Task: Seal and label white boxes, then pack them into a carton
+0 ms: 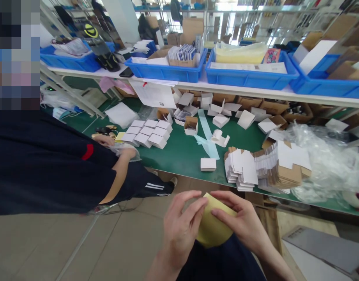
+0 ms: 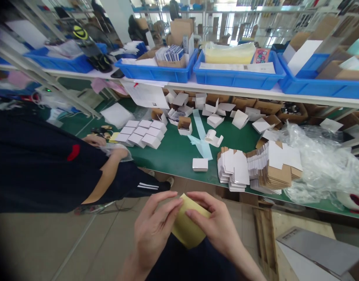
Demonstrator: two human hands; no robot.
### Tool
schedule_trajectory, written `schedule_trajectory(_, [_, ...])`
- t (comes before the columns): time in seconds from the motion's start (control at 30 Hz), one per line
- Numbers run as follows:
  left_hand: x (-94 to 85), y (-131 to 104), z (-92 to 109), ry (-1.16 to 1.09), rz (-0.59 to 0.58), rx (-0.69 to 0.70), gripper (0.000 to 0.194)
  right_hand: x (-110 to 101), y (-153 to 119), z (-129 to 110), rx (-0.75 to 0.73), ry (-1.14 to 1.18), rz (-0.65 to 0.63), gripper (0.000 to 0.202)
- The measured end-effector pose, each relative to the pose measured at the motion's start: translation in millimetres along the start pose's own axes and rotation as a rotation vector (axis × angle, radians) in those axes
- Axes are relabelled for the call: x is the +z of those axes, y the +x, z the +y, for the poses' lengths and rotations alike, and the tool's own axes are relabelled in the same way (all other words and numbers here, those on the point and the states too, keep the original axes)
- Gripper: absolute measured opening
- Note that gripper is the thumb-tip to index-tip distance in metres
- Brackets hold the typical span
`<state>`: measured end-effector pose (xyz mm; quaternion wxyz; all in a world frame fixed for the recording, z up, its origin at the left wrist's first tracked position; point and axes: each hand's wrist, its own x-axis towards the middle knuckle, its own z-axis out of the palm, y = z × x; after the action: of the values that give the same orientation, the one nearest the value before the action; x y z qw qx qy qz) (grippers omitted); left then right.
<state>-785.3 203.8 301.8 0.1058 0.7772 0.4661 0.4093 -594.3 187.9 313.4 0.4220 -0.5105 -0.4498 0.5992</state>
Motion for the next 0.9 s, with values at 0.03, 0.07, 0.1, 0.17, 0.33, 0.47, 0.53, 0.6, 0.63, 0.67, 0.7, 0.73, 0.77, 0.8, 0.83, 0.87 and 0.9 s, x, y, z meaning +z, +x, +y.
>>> schedule_trajectory(0.03, [6.7,2,2,-0.021,-0.008,-0.060,0.026,-9,4,3,0.015,-0.005,-0.026,0.040])
schedule_trajectory(0.07, [13.3,3,4,-0.056,-0.018,-0.125,0.022,-19,9,7,0.026,-0.021,-0.051,0.043])
schedule_trajectory(0.1, [20.0,3,6,-0.104,-0.027,-0.195,0.017,-30,16,12,0.032,-0.048,-0.065,0.045])
schedule_trajectory(0.17, [33.2,4,6,-0.208,-0.040,-0.341,0.010,-54,32,22,0.027,-0.133,-0.045,0.046])
schedule_trajectory(0.33, [66.1,5,-7,-0.249,-0.028,-0.600,0.006,-102,79,38,0.043,-0.288,0.015,0.042])
schedule_trajectory(0.47, [84.8,14,-15,-0.225,-0.003,-0.534,0.017,-101,99,37,0.044,-0.298,0.001,0.040])
schedule_trajectory(0.53, [89.2,21,-18,-0.181,0.012,-0.453,0.025,-93,101,35,0.024,-0.305,0.000,0.037])
schedule_trajectory(0.6, [91.0,28,-21,-0.135,0.021,-0.396,0.032,-85,100,34,-0.007,-0.327,0.000,0.033])
schedule_trajectory(0.63, [91.5,31,-23,-0.118,0.020,-0.378,0.034,-83,100,33,-0.023,-0.343,-0.002,0.031])
schedule_trajectory(0.67, [91.8,33,-25,-0.106,0.013,-0.367,0.035,-81,99,33,-0.039,-0.360,-0.005,0.029])
schedule_trajectory(0.7, [92.2,35,-28,-0.099,0.000,-0.362,0.035,-79,99,32,-0.053,-0.378,-0.005,0.028])
schedule_trajectory(0.73, [92.7,36,-31,-0.097,-0.014,-0.360,0.035,-78,99,32,-0.064,-0.395,-0.004,0.027])
schedule_trajectory(0.77, [93.2,37,-33,-0.095,-0.025,-0.358,0.035,-77,99,32,-0.072,-0.409,-0.002,0.026])
schedule_trajectory(0.8, [93.9,37,-36,-0.089,-0.030,-0.351,0.036,-76,100,32,-0.076,-0.418,-0.001,0.025])
schedule_trajectory(0.83, [94.5,37,-38,-0.079,-0.035,-0.339,0.036,-76,101,32,-0.074,-0.420,-0.002,0.025])
schedule_trajectory(0.87, [95.1,37,-41,-0.065,-0.039,-0.319,0.038,-75,102,33,-0.067,-0.418,-0.005,0.025])
schedule_trajectory(0.9, [95.6,37,-43,-0.048,-0.045,-0.291,0.039,-74,104,33,-0.056,-0.414,-0.010,0.025])
